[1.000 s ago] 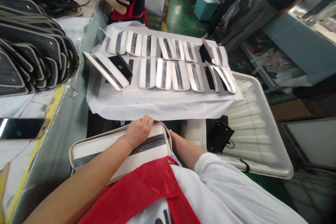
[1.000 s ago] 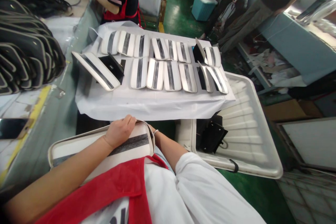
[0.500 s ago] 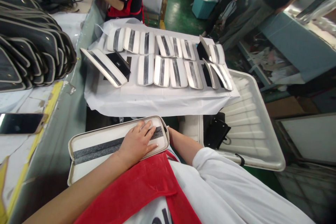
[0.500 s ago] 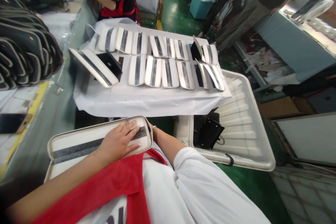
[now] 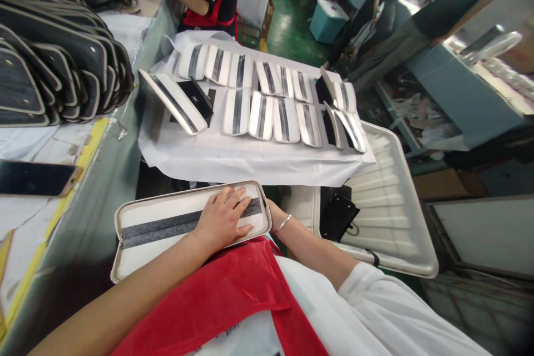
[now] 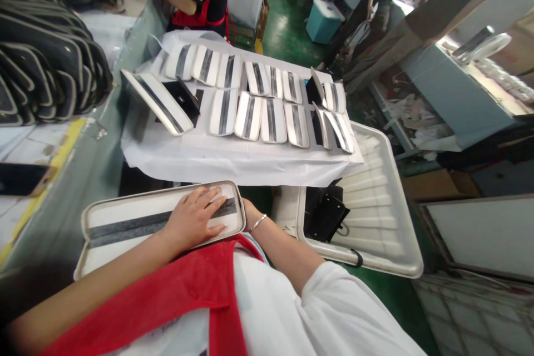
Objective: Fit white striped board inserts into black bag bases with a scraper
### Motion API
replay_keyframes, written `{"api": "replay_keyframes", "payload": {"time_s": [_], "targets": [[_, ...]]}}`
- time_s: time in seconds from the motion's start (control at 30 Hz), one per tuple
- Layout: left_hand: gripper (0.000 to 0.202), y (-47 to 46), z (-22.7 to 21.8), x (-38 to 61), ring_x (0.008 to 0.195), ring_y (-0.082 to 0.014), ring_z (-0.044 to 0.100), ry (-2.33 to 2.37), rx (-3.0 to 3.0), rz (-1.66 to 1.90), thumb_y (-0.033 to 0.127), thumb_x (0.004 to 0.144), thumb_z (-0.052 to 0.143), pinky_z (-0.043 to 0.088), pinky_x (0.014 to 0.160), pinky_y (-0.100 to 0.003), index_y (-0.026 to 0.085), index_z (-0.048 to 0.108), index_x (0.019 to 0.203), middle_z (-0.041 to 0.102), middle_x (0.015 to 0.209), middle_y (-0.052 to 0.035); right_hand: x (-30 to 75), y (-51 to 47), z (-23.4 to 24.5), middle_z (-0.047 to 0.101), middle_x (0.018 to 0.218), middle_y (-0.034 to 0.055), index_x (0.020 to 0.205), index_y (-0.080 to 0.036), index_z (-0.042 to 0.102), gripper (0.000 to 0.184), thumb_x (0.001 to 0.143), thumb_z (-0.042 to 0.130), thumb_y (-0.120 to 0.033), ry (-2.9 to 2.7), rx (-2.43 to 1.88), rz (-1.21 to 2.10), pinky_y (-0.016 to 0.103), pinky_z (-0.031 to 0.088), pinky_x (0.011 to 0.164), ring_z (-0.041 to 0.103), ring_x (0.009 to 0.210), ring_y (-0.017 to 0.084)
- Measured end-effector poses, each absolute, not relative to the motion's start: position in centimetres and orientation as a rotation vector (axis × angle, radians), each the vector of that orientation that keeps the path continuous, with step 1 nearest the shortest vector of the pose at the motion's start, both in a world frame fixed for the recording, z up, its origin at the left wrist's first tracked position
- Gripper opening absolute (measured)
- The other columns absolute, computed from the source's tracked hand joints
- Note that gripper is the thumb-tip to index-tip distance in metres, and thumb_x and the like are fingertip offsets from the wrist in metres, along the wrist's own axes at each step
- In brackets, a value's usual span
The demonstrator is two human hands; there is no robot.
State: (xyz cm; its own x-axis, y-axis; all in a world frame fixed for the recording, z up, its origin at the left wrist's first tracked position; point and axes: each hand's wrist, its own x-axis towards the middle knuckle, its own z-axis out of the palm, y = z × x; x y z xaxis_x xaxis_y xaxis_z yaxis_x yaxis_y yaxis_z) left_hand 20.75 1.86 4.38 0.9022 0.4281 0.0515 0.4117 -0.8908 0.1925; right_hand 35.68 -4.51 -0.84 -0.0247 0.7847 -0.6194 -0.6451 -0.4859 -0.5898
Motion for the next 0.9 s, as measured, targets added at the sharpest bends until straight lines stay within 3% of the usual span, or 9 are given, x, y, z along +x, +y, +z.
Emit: {"api": "replay_keyframes", "payload": {"time_s": [0.07, 0.13, 0.23, 0.4, 0.6, 0.9], "targets": [[0.056, 2.0, 4.3, 20.6, 0.119, -0.0313, 0.038, 0.628, 2.885, 0.147, 0.052, 0.077, 0.057, 0.037, 0.094, -0.044, 0.023, 0.052, 0.125, 0.047, 0.135, -0.0049, 35.5, -5.3, 0.1, 0.063, 0.087, 0.0085, 0.095, -0.014, 0.058, 0.047, 0.092, 0.029, -0.051, -0.163, -1.142, 1.717, 0.032, 0.049, 0.071, 0.059, 0.076, 0.018], [0.056, 2.1, 4.3, 20.5, 0.118, -0.0315, 0.039, 0.611, 2.886, 0.154, 0.052, 0.077, 0.057, 0.037, 0.093, -0.044, 0.023, 0.052, 0.124, 0.048, 0.135, -0.0051, 35.4, -6.5, 1.0, 0.063, 0.082, 0.0063, 0.091, -0.016, 0.057, 0.045, 0.088, 0.033, -0.055, -0.209, -1.206, 1.602, 0.029, 0.047, 0.066, 0.057, 0.071, 0.016], [0.055, 2.2, 4.3, 20.2, 0.117, -0.0321, 0.039, 0.589, 2.899, 0.165, 0.052, 0.077, 0.056, 0.037, 0.091, -0.044, 0.022, 0.053, 0.124, 0.048, 0.135, -0.0063, 35.4, -8.4, 1.6, 0.058, 0.073, 0.002, 0.08, -0.017, 0.052, 0.03, 0.083, 0.048, -0.047, -0.442, -1.536, 1.355, 0.024, 0.042, 0.058, 0.049, 0.061, 0.013], [0.055, 2.1, 4.3, 20.0, 0.117, -0.034, 0.038, 0.538, 2.94, 0.179, 0.051, 0.079, 0.053, 0.036, 0.091, -0.044, 0.02, 0.052, 0.125, 0.047, 0.135, -0.009, 36.2, -9.4, 2.2, 0.045, 0.059, -0.0012, 0.062, -0.018, 0.042, 0.033, 0.088, 0.037, -0.038, -1.002, -2.057, 0.933, 0.022, 0.03, 0.053, 0.04, 0.055, 0.011], [0.056, 2.1, 4.5, 20.2, 0.115, -0.0348, 0.039, 0.49, 2.965, 0.143, 0.051, 0.08, 0.052, 0.035, 0.087, -0.045, 0.028, 0.046, 0.13, 0.045, 0.135, -0.0079, 37.0, -8.3, 3.9, 0.049, 0.054, -0.0008, 0.062, -0.017, 0.045, 0.023, 0.085, 0.043, -0.023, -1.662, -2.402, 0.437, 0.026, 0.021, 0.054, 0.041, 0.05, 0.01], [0.057, 2.3, 4.2, 20.3, 0.115, -0.0324, 0.037, 0.525, 2.941, 0.115, 0.054, 0.08, 0.05, 0.033, 0.09, -0.043, 0.024, 0.048, 0.128, 0.045, 0.135, -0.007, 36.5, -8.6, 3.9, 0.056, 0.057, -0.0001, 0.064, -0.017, 0.05, 0.025, 0.087, 0.043, -0.023, -1.672, -2.452, 0.244, 0.024, 0.025, 0.056, 0.05, 0.054, 0.01]]}}
